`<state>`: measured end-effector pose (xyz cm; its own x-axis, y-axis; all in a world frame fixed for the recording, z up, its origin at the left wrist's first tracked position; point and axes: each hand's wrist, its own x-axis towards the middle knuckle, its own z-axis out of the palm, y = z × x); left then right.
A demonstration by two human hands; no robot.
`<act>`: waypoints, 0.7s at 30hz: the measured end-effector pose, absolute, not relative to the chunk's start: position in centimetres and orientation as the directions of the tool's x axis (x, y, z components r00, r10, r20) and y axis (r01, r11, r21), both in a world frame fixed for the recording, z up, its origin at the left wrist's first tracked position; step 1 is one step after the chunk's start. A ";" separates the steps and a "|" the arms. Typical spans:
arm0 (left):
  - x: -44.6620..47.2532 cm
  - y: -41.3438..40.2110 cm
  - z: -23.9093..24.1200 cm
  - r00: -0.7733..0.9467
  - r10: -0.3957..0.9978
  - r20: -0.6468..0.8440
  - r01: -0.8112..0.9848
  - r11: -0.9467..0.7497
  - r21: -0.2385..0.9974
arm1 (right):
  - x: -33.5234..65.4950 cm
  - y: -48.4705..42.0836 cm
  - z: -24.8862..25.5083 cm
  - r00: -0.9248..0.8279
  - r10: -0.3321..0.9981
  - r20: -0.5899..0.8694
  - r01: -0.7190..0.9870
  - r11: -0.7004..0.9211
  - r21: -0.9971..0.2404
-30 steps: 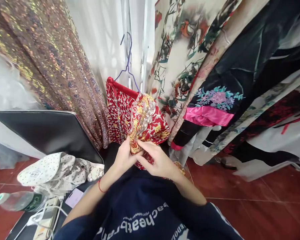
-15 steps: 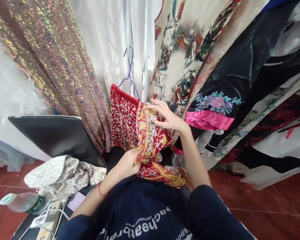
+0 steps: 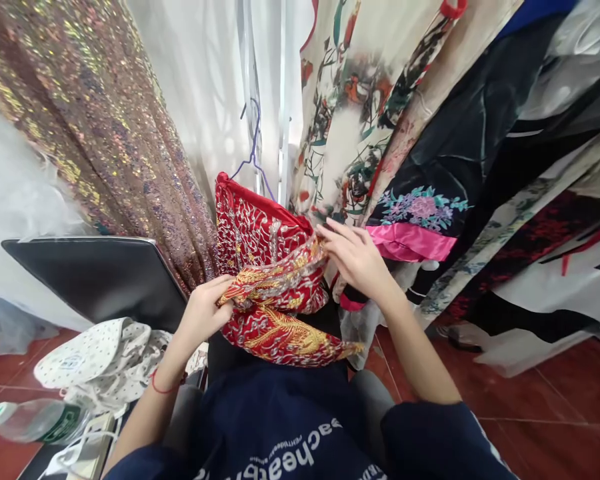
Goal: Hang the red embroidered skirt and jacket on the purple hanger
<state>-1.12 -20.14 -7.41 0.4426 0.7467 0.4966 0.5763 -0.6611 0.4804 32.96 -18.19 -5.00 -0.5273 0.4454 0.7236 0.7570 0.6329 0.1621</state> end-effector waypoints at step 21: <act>3.8 -21.3 -9.9 0.206 0.710 0.674 0.703 -0.586 0.402 | 31.7 -30.6 -6.3 -0.234 0.410 0.881 0.679 0.718 -0.154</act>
<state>3.80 -21.29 -9.91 0.2060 0.7097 0.6737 0.7033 -0.5861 0.4023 31.73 -30.55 -6.26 -0.2343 0.4103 0.8813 0.6788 0.7180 -0.1538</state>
